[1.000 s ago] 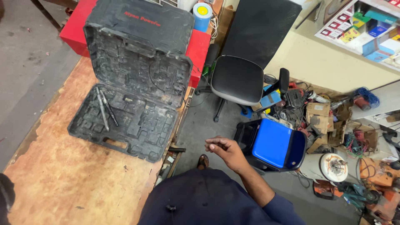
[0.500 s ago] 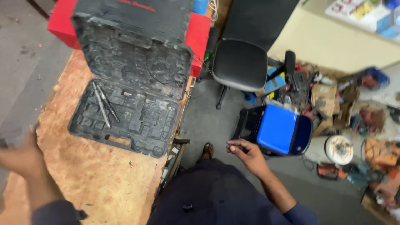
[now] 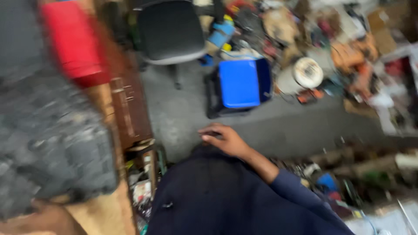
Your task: The person assembles a small mechanical housing by inserting a gear and a cylindrical shaft, then uses a screwdriver and a wrench to tighten and adjust components. The person also handles a T-shaped metal rod and places the assembled unit on the workbench.
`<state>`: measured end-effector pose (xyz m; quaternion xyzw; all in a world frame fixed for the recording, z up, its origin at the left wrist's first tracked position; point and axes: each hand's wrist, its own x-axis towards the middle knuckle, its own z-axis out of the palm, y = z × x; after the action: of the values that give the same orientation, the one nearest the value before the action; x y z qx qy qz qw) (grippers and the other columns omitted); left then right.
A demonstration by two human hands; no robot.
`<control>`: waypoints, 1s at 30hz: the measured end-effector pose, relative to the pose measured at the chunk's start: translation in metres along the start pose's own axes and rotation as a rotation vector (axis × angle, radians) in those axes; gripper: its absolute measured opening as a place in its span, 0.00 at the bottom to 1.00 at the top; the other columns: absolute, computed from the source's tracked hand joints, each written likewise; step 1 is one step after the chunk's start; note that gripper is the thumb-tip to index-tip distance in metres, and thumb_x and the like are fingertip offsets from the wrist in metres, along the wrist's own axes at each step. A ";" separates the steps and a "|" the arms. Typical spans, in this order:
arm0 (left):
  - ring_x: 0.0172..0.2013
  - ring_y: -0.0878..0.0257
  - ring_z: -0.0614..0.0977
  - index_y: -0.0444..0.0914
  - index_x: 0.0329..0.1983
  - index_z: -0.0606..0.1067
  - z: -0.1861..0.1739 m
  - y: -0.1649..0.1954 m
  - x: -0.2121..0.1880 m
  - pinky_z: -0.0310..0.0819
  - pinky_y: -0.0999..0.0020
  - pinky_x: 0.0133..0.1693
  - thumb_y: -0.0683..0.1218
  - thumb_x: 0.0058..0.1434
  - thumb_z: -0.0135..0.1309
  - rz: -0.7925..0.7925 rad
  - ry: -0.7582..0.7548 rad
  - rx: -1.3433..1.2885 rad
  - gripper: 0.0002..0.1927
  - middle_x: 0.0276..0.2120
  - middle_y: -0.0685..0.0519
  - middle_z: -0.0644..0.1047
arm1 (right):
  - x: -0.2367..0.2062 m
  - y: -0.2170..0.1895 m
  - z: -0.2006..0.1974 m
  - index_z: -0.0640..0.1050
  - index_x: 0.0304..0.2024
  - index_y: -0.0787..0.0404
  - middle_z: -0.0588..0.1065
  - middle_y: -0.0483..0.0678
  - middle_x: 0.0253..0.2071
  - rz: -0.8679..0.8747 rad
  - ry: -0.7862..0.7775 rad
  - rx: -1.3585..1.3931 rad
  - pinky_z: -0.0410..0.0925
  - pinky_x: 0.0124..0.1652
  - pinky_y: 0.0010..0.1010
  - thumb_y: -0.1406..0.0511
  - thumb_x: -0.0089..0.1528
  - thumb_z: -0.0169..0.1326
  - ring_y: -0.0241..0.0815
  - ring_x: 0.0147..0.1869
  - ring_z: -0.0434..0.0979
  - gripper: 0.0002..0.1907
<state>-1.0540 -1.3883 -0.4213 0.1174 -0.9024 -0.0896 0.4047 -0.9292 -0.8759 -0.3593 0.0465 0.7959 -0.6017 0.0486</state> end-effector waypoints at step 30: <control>0.75 0.26 0.51 0.51 0.73 0.72 -0.184 0.873 -0.407 0.40 0.23 0.68 0.53 0.56 0.61 2.161 -0.867 -0.773 0.37 0.79 0.32 0.50 | -0.384 0.151 -0.379 0.83 0.44 0.62 0.73 0.54 0.54 0.438 1.741 -0.156 0.67 0.58 0.39 0.64 0.55 0.67 0.54 0.62 0.72 0.16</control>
<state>-0.7755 -0.4497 -0.3649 -0.8585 -0.5099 -0.0012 -0.0545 -0.5363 -0.4761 -0.3494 0.6331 0.5627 -0.2749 -0.4549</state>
